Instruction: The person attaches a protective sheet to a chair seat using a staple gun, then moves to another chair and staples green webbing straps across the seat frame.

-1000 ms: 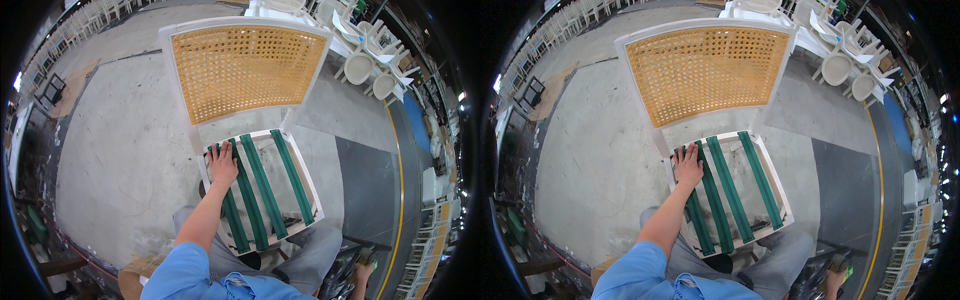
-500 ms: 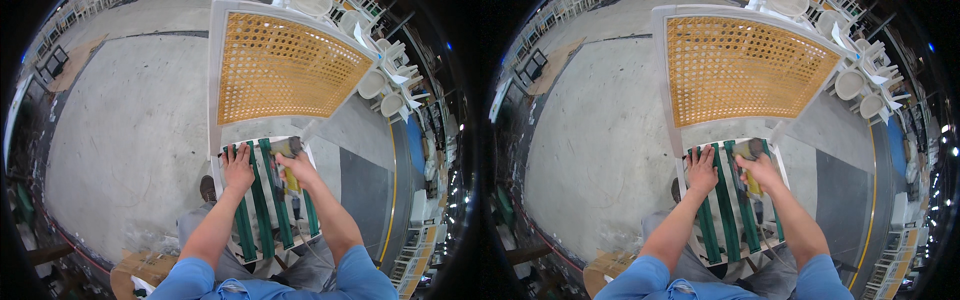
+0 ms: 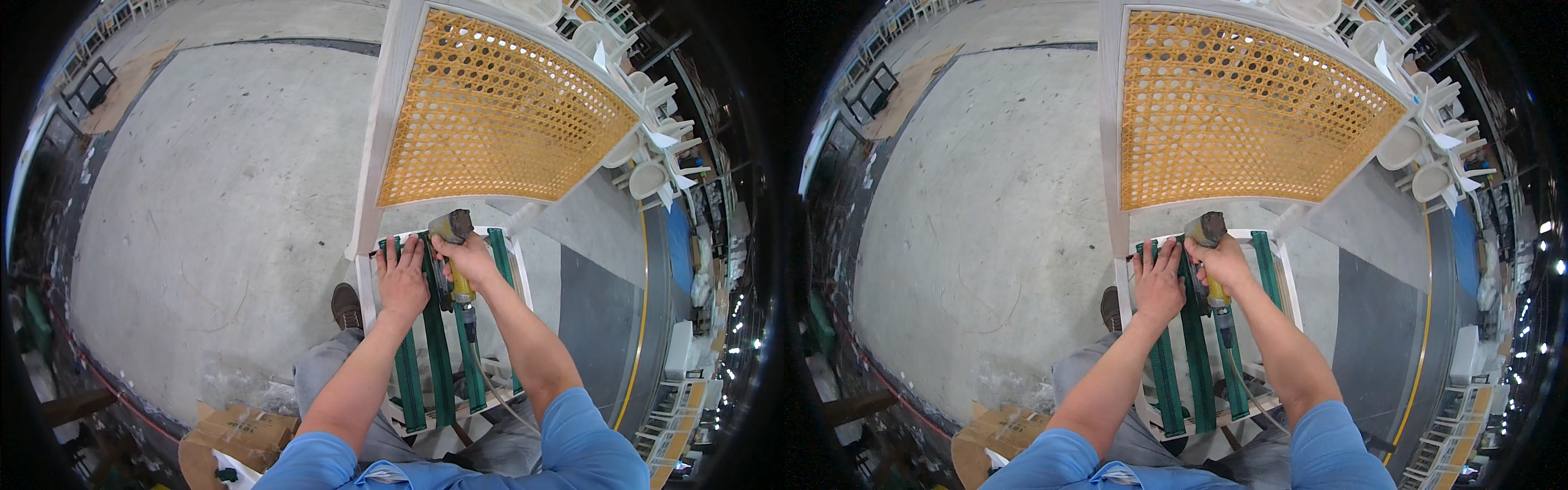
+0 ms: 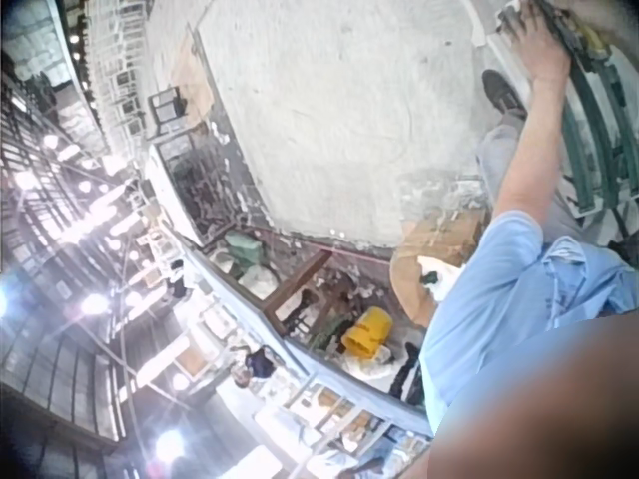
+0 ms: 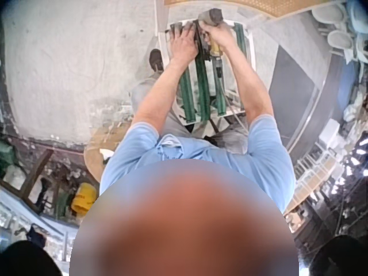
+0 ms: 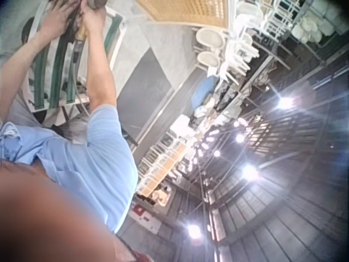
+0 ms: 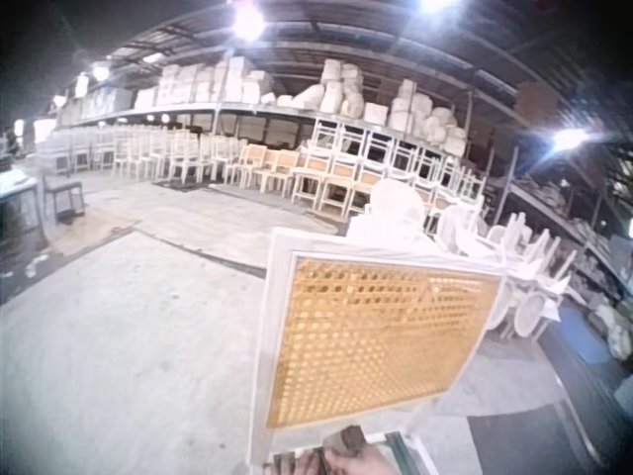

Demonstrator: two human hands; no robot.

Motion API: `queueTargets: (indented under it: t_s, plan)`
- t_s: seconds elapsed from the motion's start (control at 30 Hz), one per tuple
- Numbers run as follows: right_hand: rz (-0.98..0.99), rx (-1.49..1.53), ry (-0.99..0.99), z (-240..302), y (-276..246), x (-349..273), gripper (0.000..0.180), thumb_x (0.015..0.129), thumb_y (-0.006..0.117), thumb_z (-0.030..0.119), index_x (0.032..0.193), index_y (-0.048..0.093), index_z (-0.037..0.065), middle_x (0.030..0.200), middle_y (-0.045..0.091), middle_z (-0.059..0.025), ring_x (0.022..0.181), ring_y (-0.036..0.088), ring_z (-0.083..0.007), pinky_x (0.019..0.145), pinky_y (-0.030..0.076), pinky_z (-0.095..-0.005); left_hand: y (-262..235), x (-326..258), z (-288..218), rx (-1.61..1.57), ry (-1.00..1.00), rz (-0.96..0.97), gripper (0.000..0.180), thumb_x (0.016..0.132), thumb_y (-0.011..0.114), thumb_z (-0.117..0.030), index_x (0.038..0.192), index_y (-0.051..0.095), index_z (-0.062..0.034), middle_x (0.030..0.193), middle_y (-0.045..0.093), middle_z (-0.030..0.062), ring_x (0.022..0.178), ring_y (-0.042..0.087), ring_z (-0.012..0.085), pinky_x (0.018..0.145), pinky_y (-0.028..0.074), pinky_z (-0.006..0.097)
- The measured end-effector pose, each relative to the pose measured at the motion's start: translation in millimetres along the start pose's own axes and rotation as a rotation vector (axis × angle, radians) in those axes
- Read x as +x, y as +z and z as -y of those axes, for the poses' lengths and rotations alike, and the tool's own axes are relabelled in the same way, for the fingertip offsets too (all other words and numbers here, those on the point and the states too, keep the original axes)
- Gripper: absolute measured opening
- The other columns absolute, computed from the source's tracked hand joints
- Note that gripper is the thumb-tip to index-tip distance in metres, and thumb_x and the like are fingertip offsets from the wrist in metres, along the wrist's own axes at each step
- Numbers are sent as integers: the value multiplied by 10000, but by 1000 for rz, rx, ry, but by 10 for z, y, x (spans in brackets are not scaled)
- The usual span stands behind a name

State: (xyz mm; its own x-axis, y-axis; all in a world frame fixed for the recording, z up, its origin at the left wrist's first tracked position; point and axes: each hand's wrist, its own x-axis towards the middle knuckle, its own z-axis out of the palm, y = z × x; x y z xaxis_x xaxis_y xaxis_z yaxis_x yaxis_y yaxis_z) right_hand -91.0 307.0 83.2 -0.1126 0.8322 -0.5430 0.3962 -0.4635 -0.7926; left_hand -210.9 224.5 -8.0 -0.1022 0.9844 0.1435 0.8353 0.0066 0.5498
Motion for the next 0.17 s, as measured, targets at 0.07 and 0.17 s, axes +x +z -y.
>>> queueTargets:
  t_s: [0.07,0.17]
  plan:
    - [27,4,-23,21,67,12,244,948,764,279,999,675,58,769,652,-33,485,570,-136,410,443,-297,55,-2,93,-52,-37,-55,755,845,731,-189,1544,452,-133,1633,368,95,1541,242,428,1244,196,613]
    - [31,44,-17,7,74,-5,267,937,787,296,996,678,59,760,650,-36,477,564,-137,401,444,-303,115,-12,129,-216,-116,-164,765,846,744,-185,1548,442,-150,1651,309,167,1542,217,452,1249,184,608]
